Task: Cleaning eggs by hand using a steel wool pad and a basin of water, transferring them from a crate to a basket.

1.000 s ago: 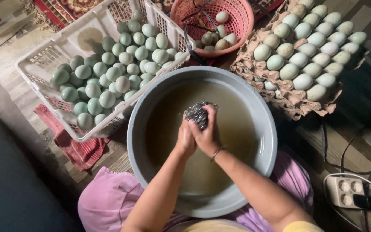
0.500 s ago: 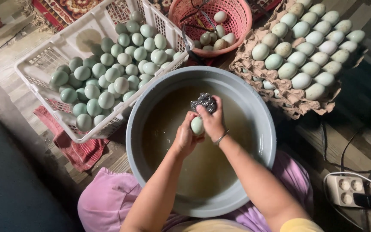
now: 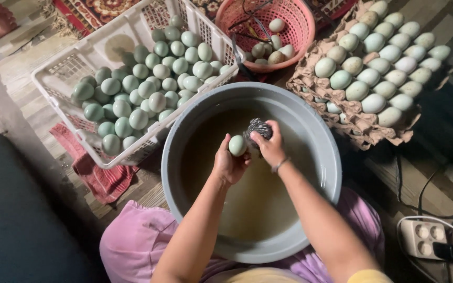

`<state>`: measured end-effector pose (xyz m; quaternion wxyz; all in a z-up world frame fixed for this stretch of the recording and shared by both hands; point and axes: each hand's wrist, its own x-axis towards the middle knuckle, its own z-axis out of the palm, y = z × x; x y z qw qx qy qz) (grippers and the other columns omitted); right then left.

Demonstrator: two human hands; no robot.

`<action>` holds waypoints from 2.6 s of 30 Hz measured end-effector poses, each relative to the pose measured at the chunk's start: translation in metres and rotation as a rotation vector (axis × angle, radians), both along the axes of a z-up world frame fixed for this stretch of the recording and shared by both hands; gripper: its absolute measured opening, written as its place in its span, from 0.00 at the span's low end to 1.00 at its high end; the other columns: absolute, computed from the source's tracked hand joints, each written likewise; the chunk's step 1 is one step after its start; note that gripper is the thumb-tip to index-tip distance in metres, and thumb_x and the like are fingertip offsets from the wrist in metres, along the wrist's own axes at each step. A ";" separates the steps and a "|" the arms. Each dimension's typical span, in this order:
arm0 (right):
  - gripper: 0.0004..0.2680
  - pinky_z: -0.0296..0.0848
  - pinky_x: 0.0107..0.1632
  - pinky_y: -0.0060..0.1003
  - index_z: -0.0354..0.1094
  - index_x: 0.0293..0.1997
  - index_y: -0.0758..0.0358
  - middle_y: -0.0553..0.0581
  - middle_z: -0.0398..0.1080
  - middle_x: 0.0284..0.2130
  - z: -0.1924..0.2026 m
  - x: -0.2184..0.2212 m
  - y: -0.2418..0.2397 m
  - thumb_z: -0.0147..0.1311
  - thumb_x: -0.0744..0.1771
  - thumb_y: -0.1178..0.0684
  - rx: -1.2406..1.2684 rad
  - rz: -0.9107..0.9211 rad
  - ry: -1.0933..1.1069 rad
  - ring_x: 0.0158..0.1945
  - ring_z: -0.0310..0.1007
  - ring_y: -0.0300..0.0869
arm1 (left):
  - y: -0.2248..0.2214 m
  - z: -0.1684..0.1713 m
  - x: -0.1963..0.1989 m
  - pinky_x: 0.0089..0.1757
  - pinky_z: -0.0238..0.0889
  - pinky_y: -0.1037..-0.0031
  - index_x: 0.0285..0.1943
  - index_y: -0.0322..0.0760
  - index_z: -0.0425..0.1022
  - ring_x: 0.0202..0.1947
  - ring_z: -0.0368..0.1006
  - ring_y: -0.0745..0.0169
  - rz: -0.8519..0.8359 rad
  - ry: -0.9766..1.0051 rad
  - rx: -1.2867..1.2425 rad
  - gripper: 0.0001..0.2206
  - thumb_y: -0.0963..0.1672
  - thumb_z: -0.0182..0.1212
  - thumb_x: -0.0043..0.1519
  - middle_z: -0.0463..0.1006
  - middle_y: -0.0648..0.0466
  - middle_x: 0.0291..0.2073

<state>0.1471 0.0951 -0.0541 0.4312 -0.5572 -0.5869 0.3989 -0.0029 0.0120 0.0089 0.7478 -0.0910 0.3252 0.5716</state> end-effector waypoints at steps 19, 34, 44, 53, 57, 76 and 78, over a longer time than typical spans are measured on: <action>0.22 0.74 0.50 0.51 0.54 0.62 0.62 0.70 0.70 0.45 0.071 -0.046 -0.056 0.58 0.67 0.42 0.223 -0.013 -0.027 0.48 0.75 0.62 | -0.001 0.010 0.022 0.26 0.69 0.68 0.38 0.38 0.77 0.24 0.76 0.54 0.111 0.219 -0.111 0.15 0.51 0.56 0.66 0.82 0.48 0.27; 0.23 0.72 0.56 0.50 0.56 0.62 0.64 0.68 0.68 0.50 0.074 -0.051 -0.084 0.61 0.65 0.43 0.460 0.029 -0.183 0.54 0.73 0.62 | -0.008 -0.010 0.017 0.43 0.70 0.55 0.40 0.29 0.79 0.39 0.74 0.53 0.077 0.462 -0.098 0.18 0.49 0.50 0.66 0.80 0.39 0.37; 0.29 0.71 0.56 0.58 0.49 0.66 0.44 0.68 0.67 0.55 0.040 -0.002 -0.010 0.58 0.62 0.28 -0.051 0.002 -0.330 0.54 0.72 0.67 | -0.008 0.048 0.008 0.21 0.66 0.75 0.58 0.51 0.71 0.19 0.63 0.60 0.004 0.225 0.054 0.15 0.54 0.45 0.70 0.71 0.45 0.24; 0.27 0.72 0.51 0.47 0.56 0.64 0.50 0.65 0.73 0.47 0.021 -0.009 -0.018 0.56 0.65 0.28 -0.082 -0.033 -0.206 0.50 0.75 0.57 | 0.007 0.003 0.005 0.17 0.56 0.79 0.45 0.52 0.59 0.16 0.60 0.62 0.086 0.277 0.051 0.16 0.58 0.53 0.67 0.68 0.45 0.24; 0.25 0.74 0.42 0.45 0.59 0.62 0.57 0.66 0.72 0.38 0.076 -0.039 -0.077 0.62 0.63 0.37 0.314 0.052 -0.124 0.40 0.76 0.57 | -0.016 -0.007 0.012 0.43 0.62 0.60 0.49 0.34 0.65 0.39 0.61 0.52 0.112 1.007 0.444 0.21 0.52 0.30 0.73 0.65 0.44 0.35; 0.18 0.75 0.44 0.54 0.54 0.60 0.59 0.73 0.72 0.41 0.097 -0.048 -0.076 0.56 0.68 0.45 0.120 -0.028 0.020 0.44 0.76 0.64 | 0.003 -0.034 0.028 0.12 0.57 0.75 0.41 0.46 0.70 0.10 0.65 0.56 0.116 0.356 -0.051 0.12 0.54 0.56 0.65 0.74 0.46 0.19; 0.23 0.77 0.44 0.54 0.54 0.63 0.55 0.71 0.74 0.41 0.104 -0.051 -0.092 0.63 0.64 0.46 0.152 0.002 -0.120 0.45 0.77 0.65 | -0.004 -0.029 0.022 0.27 0.67 0.68 0.55 0.43 0.65 0.34 0.71 0.50 0.077 0.683 0.247 0.16 0.53 0.38 0.70 0.70 0.42 0.36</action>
